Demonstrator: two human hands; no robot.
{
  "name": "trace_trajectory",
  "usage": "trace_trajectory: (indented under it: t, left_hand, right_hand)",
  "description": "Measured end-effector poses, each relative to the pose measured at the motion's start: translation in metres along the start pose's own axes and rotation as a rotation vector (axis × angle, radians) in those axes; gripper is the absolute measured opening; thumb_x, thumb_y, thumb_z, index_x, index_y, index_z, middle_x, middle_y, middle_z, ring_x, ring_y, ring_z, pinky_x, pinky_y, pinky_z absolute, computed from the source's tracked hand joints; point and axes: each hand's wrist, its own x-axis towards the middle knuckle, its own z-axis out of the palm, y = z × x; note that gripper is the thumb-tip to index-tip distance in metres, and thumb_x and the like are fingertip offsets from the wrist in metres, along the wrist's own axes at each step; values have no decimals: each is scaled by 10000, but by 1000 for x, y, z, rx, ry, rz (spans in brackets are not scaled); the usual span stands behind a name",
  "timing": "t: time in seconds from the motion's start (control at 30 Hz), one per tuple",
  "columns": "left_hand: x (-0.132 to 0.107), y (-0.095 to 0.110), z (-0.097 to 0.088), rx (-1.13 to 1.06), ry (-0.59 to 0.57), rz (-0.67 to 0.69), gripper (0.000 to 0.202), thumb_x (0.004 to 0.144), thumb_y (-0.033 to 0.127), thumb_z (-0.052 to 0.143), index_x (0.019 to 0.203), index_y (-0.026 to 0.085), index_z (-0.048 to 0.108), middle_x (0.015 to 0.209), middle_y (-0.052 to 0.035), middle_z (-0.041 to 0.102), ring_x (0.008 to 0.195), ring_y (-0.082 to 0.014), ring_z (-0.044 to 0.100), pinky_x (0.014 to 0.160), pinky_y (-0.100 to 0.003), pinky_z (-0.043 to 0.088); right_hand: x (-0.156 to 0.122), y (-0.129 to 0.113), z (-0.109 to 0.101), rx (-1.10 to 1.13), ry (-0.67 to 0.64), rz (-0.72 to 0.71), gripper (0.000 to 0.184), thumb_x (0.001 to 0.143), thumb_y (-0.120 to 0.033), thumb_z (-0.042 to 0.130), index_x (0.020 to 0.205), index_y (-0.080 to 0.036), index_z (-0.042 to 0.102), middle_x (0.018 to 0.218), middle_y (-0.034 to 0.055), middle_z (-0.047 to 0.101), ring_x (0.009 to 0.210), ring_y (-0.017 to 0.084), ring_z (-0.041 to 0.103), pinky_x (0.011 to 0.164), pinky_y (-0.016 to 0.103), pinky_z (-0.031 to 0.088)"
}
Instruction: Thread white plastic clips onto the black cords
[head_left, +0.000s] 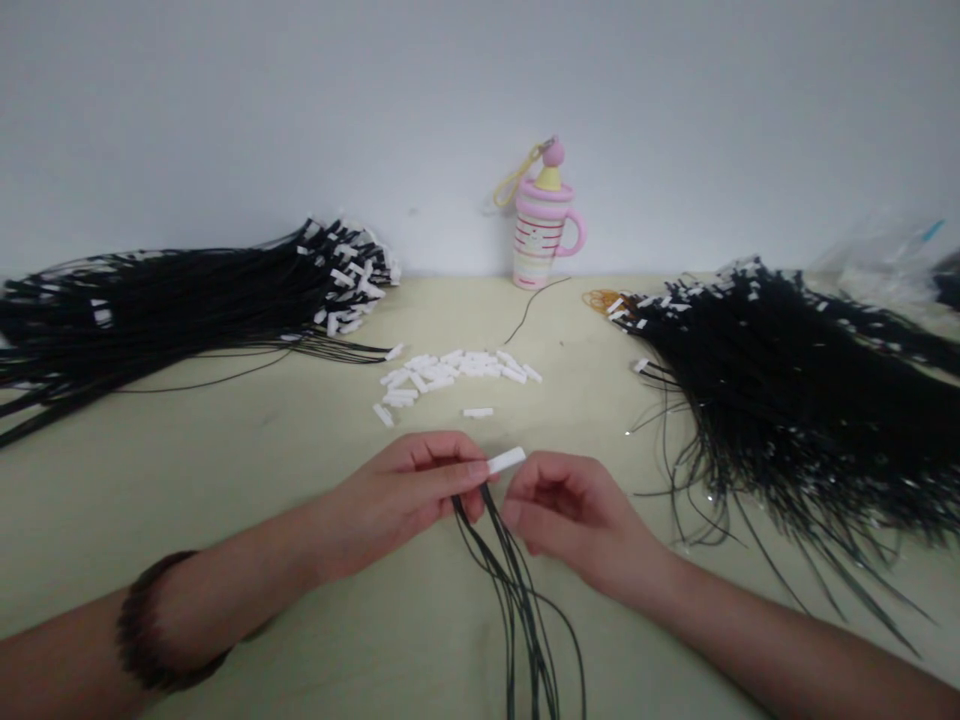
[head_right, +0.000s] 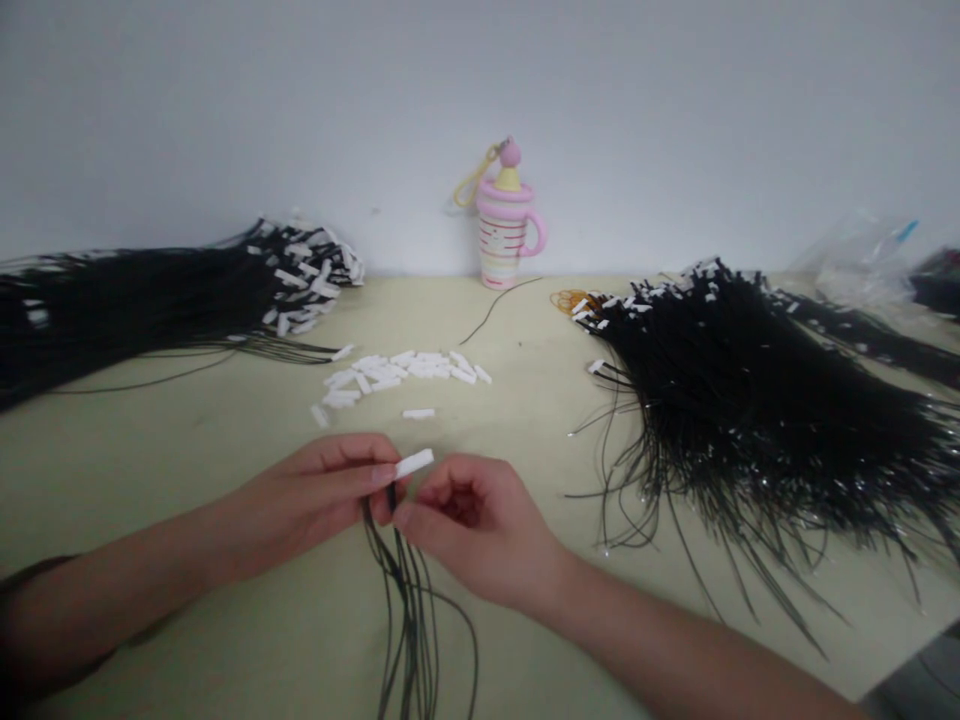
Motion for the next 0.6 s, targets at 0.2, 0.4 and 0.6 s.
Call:
trace_trajectory:
  t: [0.2,0.4,0.6]
  left_hand:
    - [-1,2,0,-31,29,-13,115,794,194,586,699,142,626,641,1,583,642,-95,519,639,-216,389]
    - [1,2,-1,-55,64,-42,113,791,205,592,711,138,634,655,-4,585,629,-85,513,620,-203,386]
    - [2,3,1,-36,53,-34,132,791,212,596,684,142,627,632,1,584,633,-93,516,624,-210,389]
  right_hand:
    - [-1,0,-2,-131,-91,-19,170,770,-233,576,638,-127,563,553,-31,469,499,51,373,466,186,304]
    - [-1,-6,-13,-315,-81,12,213,801,-294,550,675,-122,566,564,-22,473,499,58,377,462,192,306]
    - [-4,-8,-8,-484,-108,-124,178,817,-232,524,683,-124,570,593,-30,441,544,54,356,475,171,295]
